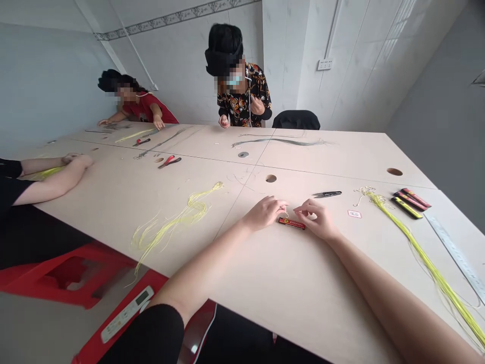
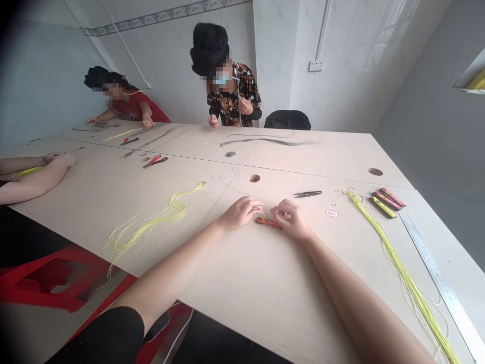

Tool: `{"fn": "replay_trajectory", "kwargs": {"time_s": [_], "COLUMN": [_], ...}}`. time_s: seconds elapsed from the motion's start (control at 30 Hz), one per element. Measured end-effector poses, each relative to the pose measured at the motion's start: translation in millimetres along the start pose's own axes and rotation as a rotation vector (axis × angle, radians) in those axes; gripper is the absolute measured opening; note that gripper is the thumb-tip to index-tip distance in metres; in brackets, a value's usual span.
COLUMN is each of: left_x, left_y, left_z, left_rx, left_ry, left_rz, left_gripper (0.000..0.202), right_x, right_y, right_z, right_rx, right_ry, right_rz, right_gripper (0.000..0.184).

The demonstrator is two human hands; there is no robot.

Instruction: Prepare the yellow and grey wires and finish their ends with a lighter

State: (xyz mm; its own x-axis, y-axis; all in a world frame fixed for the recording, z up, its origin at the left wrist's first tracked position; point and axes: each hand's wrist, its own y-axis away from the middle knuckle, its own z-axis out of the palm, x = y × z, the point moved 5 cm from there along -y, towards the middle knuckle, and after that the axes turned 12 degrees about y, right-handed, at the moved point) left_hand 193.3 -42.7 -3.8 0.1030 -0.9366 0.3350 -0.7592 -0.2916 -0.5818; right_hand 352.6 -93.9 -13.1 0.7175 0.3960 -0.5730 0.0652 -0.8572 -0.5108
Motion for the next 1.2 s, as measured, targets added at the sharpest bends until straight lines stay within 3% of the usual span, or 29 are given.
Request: {"fn": "replay_trajectory", "kwargs": {"time_s": [0.2,0.6,0.7,0.8,1.0,1.2], "left_x": [3,13,11,10,10,10], "left_y": [0,-2,-3,-5,-8,-6], "left_z": [10.4,10.8,10.4,4.9,5.3,8.2], "left_rx": [-0.047,-0.072,-0.073,0.017,0.079,0.147], "left_ry": [-0.054,-0.060,0.011,0.136,0.523,0.584], "left_rz": [0.063,0.115,0.016,-0.147,-0.479,-0.553], "left_gripper": [0.012,0.012,0.014,0.019,0.020,0.016], "right_x": [-7,-10,-13,-15,-17,-7], "right_y": [1,2,3,3,3,3], "right_z": [9,14,13,11,14,14], "right_rx": [-0.112,-0.166,-0.162,-0.110,0.008,0.083], "right_ry": [-0.013,-0.029,-0.049,-0.074,-0.073,-0.117], "right_rz": [-0.030,-0.081,-0.090,-0.054,0.037,0.138], "right_gripper": [0.023,0.028,0.027,0.026,0.028,0.027]}}
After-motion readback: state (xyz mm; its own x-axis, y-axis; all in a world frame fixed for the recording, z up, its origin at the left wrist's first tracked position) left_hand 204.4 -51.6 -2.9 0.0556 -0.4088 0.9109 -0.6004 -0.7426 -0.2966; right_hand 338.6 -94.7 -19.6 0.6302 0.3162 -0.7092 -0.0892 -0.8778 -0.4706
